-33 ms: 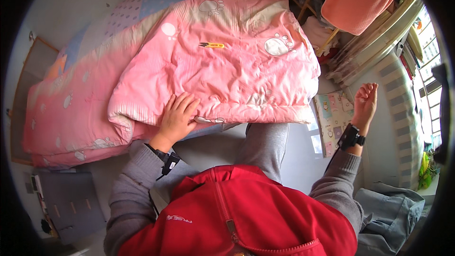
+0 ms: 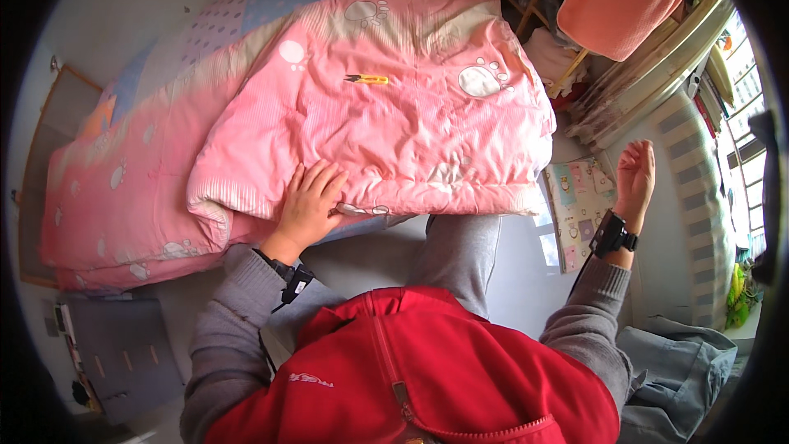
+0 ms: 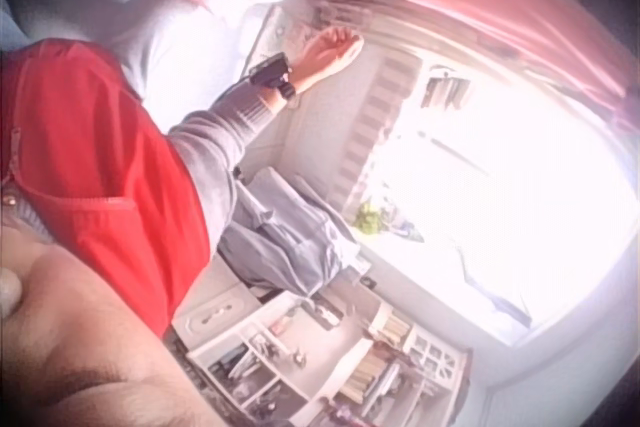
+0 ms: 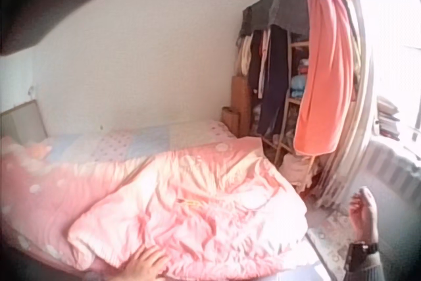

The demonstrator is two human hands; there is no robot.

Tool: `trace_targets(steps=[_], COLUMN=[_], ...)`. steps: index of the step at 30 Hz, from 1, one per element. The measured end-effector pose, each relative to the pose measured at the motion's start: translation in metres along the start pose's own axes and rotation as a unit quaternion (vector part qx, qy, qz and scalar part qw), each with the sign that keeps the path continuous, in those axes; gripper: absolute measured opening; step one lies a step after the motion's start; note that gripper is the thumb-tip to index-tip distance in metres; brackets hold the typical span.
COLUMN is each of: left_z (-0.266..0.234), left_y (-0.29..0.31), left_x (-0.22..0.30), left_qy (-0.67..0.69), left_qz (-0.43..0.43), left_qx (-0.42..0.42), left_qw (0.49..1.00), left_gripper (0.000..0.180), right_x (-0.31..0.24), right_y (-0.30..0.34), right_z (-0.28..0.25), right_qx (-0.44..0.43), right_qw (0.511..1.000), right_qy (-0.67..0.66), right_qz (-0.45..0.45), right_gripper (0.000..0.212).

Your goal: The person sits on the floor and hand-sews a pink duvet cover using a needle and thread. They repeatedly insert the needle, pull the thread through, and tie off the seam before zipping the duvet cover closed.

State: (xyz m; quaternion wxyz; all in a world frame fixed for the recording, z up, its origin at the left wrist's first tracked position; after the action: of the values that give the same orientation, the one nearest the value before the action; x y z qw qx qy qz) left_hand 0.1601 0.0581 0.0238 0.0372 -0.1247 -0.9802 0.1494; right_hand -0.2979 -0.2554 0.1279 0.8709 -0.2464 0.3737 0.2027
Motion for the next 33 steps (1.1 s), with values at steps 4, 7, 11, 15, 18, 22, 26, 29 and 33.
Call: trace_targets(steps=[4, 7, 11, 15, 18, 22, 26, 29, 33], left_z=[0.007, 0.008, 0.0, -0.016, -0.022, -0.005, 0.006, 0.004, 0.01], left_y=[-0.016, -0.026, -0.033, -0.049, -0.071, -0.107, -0.14, -0.187, -0.251], left_x=[0.006, 0.006, 0.001, 0.0, 0.009, 0.052, 0.084, 0.016, -0.072], left_qy=[-0.002, 0.017, 0.074, 0.093, 0.112, 0.176, 0.324, 0.313, 0.16], left_qz=[0.012, 0.019, 0.007, 0.006, 0.025, 0.052, 0.141, 0.001, -0.011], left_qx=[0.007, 0.034, 0.05, 0.094, 0.103, 0.061, -0.043, 0.0, 0.096], left_qw=[1.0, 0.999, 0.996, 0.991, 0.988, 0.981, 0.935, 0.95, 0.982], left_gripper=[0.063, 0.045, 0.046, 0.048, 0.046, 0.043, 0.035, 0.031, 0.029], right_x=[0.075, 0.153, 0.193, 0.195, 0.137, 0.014, -0.002, 0.049, 0.088], right_y=[-0.01, -0.029, -0.064, -0.088, -0.121, -0.173, -0.179, -0.169, -0.166], right_z=[-0.031, -0.037, -0.039, -0.011, 0.018, 0.003, -0.068, -0.117, -0.157], right_qx=[0.156, 0.169, 0.272, 0.22, 0.138, 0.233, 0.224, 0.206, 0.297], right_qw=[0.933, 0.887, 0.819, 0.847, 0.758, 0.669, 0.658, 0.657, 0.628], right_qy=[0.233, 0.324, 0.412, 0.424, 0.636, 0.696, 0.711, 0.718, 0.719], right_qz=[0.225, 0.283, 0.291, 0.236, 0.052, -0.12, -0.106, -0.103, -0.02], right_gripper=[0.011, 0.012, 0.015, 0.017, 0.014, 0.011, 0.008, 0.005, 0.01])
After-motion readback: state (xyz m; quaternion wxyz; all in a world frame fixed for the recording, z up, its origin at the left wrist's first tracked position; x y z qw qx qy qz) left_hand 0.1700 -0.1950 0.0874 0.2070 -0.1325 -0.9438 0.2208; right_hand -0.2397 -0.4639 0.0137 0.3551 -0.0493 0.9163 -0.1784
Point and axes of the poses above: each hand's wrist, its own y-axis away from the middle knuckle, its own z-axis out of the palm, x = y × z, the point moved 6 cm from there along -y, towards the middle knuckle, and after that the axes turned 13 degrees about z, right-handed, at the moved point
